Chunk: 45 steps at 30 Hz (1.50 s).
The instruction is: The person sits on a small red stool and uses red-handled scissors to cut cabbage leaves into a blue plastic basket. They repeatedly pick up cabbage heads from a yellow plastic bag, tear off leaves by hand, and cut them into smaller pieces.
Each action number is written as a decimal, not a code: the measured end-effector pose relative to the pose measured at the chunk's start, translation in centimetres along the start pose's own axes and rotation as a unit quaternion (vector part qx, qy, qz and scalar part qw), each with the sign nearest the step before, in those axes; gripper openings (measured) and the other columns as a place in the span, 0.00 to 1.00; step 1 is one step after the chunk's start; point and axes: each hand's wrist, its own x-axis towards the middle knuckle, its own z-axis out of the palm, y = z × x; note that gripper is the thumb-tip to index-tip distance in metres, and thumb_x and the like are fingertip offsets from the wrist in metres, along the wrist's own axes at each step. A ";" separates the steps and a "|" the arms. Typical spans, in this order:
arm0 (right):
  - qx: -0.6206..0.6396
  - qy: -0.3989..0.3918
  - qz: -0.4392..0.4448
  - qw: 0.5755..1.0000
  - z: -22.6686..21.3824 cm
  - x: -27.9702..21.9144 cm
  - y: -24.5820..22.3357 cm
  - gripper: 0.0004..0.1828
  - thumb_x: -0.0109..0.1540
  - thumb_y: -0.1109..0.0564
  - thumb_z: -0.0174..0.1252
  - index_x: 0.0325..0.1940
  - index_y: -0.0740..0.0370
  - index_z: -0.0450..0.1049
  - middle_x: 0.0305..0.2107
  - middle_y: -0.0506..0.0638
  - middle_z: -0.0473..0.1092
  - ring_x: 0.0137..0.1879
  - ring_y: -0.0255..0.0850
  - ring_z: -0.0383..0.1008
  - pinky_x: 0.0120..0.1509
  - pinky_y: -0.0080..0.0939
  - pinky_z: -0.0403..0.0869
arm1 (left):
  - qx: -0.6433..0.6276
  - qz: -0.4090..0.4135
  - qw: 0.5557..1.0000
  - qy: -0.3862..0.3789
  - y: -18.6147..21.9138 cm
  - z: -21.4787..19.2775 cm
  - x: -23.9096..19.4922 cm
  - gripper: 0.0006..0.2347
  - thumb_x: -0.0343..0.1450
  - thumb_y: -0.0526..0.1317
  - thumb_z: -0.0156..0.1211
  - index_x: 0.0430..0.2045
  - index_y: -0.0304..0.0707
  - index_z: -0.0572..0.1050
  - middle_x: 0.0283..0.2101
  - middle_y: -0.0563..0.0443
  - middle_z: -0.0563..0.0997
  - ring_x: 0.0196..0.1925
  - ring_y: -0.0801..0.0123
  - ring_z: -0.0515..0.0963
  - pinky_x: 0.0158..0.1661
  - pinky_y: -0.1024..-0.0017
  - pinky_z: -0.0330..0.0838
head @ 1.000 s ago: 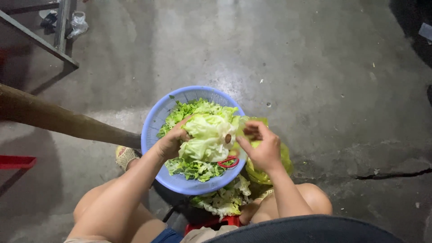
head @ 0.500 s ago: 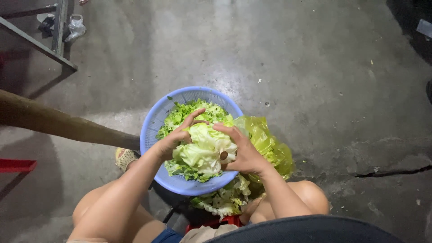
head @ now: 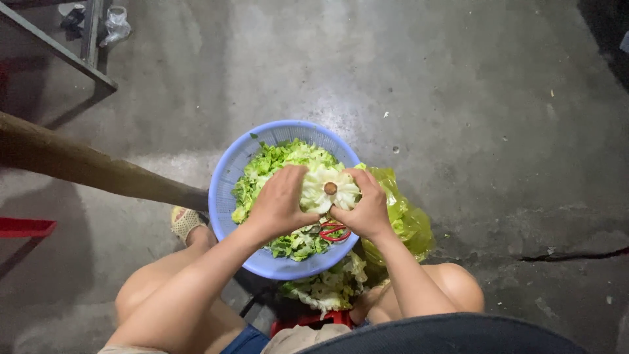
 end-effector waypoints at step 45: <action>0.040 0.181 0.068 0.980 4.0 1.8 1.6 0.14 0.72 0.48 0.48 0.44 0.62 0.68 0.35 0.63 0.71 0.46 0.63 0.73 0.53 0.57 0.70 | -0.227 -0.176 0.957 -0.026 6.8 1.3 -3.4 0.23 0.55 0.38 0.73 0.45 0.39 0.74 0.41 0.36 0.82 0.49 0.38 0.82 0.47 0.47 0.78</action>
